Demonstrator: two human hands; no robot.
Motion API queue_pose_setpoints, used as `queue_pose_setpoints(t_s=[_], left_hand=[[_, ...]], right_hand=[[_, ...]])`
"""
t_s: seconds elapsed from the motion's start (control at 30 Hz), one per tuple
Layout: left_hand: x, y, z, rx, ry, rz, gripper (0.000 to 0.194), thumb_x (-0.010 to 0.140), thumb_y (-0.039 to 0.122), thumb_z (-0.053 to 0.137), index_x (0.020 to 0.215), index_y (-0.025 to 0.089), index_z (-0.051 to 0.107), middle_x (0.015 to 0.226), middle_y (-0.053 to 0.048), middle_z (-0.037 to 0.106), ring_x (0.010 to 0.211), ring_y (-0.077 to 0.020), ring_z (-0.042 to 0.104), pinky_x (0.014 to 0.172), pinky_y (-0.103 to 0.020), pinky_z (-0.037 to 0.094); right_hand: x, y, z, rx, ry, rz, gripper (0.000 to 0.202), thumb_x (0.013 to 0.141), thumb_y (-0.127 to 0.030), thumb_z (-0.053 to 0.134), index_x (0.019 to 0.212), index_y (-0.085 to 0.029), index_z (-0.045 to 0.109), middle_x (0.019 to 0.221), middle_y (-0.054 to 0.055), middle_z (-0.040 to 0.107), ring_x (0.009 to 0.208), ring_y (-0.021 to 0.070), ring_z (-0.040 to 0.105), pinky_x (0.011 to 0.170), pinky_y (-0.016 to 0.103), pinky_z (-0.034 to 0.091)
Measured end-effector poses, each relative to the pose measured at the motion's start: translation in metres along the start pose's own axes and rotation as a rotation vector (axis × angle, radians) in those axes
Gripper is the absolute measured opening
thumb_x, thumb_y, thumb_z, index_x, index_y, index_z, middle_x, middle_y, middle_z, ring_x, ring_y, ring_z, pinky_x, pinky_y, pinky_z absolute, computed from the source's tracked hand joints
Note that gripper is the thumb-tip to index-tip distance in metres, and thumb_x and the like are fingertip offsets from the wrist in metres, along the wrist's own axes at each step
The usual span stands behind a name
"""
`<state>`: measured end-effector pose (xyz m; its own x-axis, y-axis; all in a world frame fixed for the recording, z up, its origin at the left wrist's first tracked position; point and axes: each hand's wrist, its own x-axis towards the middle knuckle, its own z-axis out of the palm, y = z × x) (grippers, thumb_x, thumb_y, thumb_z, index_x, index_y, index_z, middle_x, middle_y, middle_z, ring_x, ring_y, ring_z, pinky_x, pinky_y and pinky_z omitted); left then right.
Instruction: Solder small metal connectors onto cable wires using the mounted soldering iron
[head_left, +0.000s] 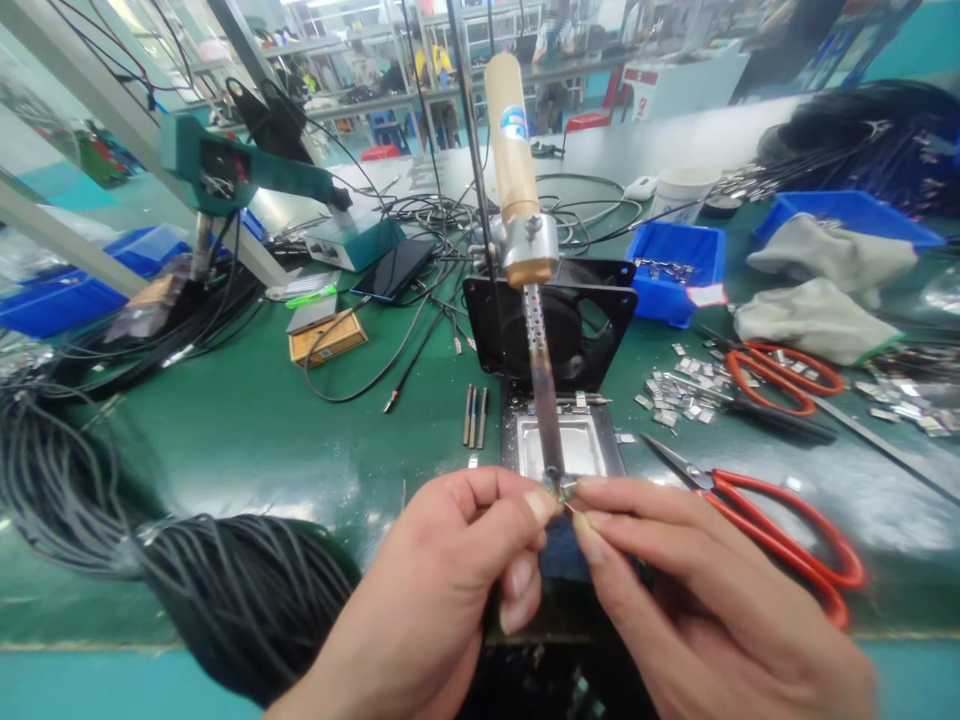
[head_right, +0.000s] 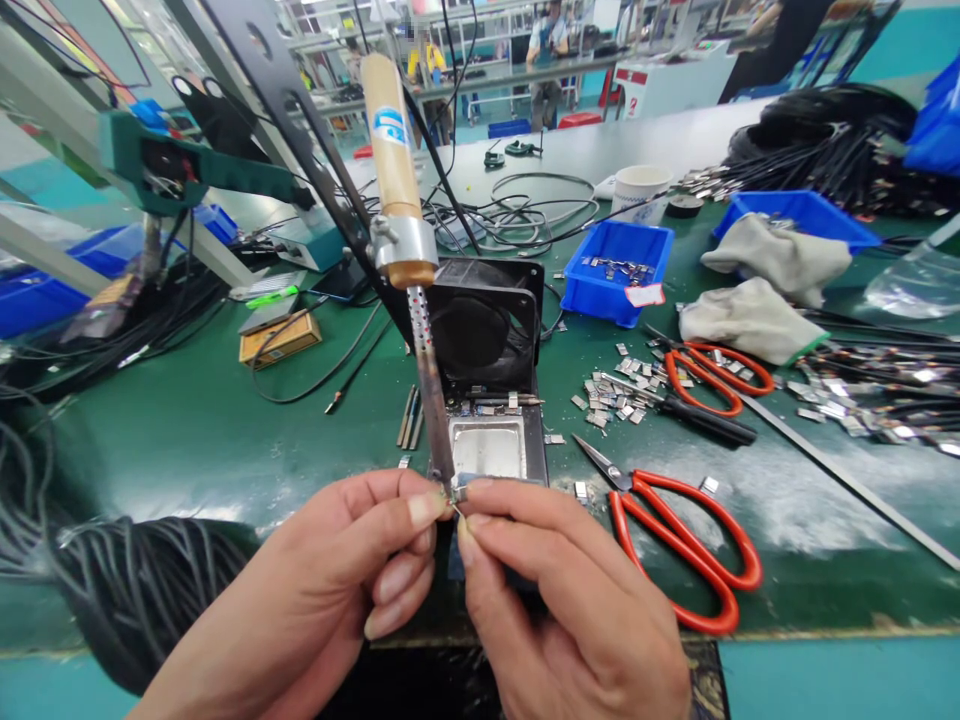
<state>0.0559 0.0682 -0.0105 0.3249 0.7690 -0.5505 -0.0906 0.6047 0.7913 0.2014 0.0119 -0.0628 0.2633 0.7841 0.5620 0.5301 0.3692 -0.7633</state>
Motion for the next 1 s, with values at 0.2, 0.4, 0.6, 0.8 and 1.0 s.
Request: queue_pose_setpoints(t_s=[0.2, 0.4, 0.6, 0.8, 1.0], left_hand=[[-0.0013, 0.0012, 0.0015, 0.002, -0.005, 0.002, 0.021, 0.085, 0.027, 0.070, 0.070, 0.014, 0.063, 0.046, 0.006, 0.047, 0.043, -0.0053, 0.035, 0.045, -0.019, 0.027], [0.0002, 0.0018, 0.0017, 0.007, 0.002, -0.004, 0.020, 0.086, 0.027, 0.069, 0.071, 0.014, 0.064, 0.046, 0.006, 0.048, 0.043, -0.0057, 0.035, 0.046, -0.019, 0.027], [0.0003, 0.0022, 0.0021, 0.011, 0.004, 0.003, 0.022, 0.085, 0.027, 0.070, 0.069, 0.014, 0.063, 0.045, 0.006, 0.047, 0.043, -0.0057, 0.035, 0.046, -0.020, 0.027], [0.0000, 0.0024, 0.0021, 0.001, 0.002, -0.015, 0.021, 0.086, 0.028, 0.070, 0.070, 0.014, 0.063, 0.046, 0.006, 0.046, 0.043, -0.0061, 0.034, 0.046, -0.019, 0.027], [-0.0001, 0.0029, 0.0012, 0.011, 0.008, -0.008, 0.022, 0.086, 0.029, 0.070, 0.072, 0.014, 0.064, 0.047, 0.006, 0.047, 0.044, -0.0060, 0.034, 0.046, -0.019, 0.027]], right_hand=[[0.0002, -0.0019, 0.0010, 0.011, -0.010, 0.004, 0.021, 0.084, -0.004, 0.072, 0.094, -0.022, 0.076, 0.105, -0.002, 0.078, 0.092, 0.0096, 0.074, 0.088, 0.017, 0.058], [0.0009, -0.0006, 0.0002, 0.020, -0.011, -0.006, 0.019, 0.084, -0.005, 0.073, 0.093, -0.022, 0.075, 0.106, -0.001, 0.078, 0.092, 0.0100, 0.074, 0.087, 0.018, 0.059], [0.0000, -0.0016, 0.0009, 0.027, 0.004, 0.031, 0.021, 0.084, -0.005, 0.073, 0.094, -0.024, 0.076, 0.106, -0.001, 0.078, 0.091, 0.0120, 0.075, 0.086, 0.021, 0.060], [0.0001, -0.0013, -0.0010, 0.023, -0.019, 0.012, 0.022, 0.083, -0.005, 0.073, 0.094, -0.023, 0.076, 0.106, -0.001, 0.079, 0.092, 0.0122, 0.075, 0.086, 0.021, 0.060], [0.0004, -0.0025, -0.0001, 0.044, -0.018, 0.012, 0.020, 0.083, -0.004, 0.074, 0.093, -0.022, 0.076, 0.105, 0.000, 0.078, 0.092, 0.0125, 0.075, 0.085, 0.021, 0.061]])
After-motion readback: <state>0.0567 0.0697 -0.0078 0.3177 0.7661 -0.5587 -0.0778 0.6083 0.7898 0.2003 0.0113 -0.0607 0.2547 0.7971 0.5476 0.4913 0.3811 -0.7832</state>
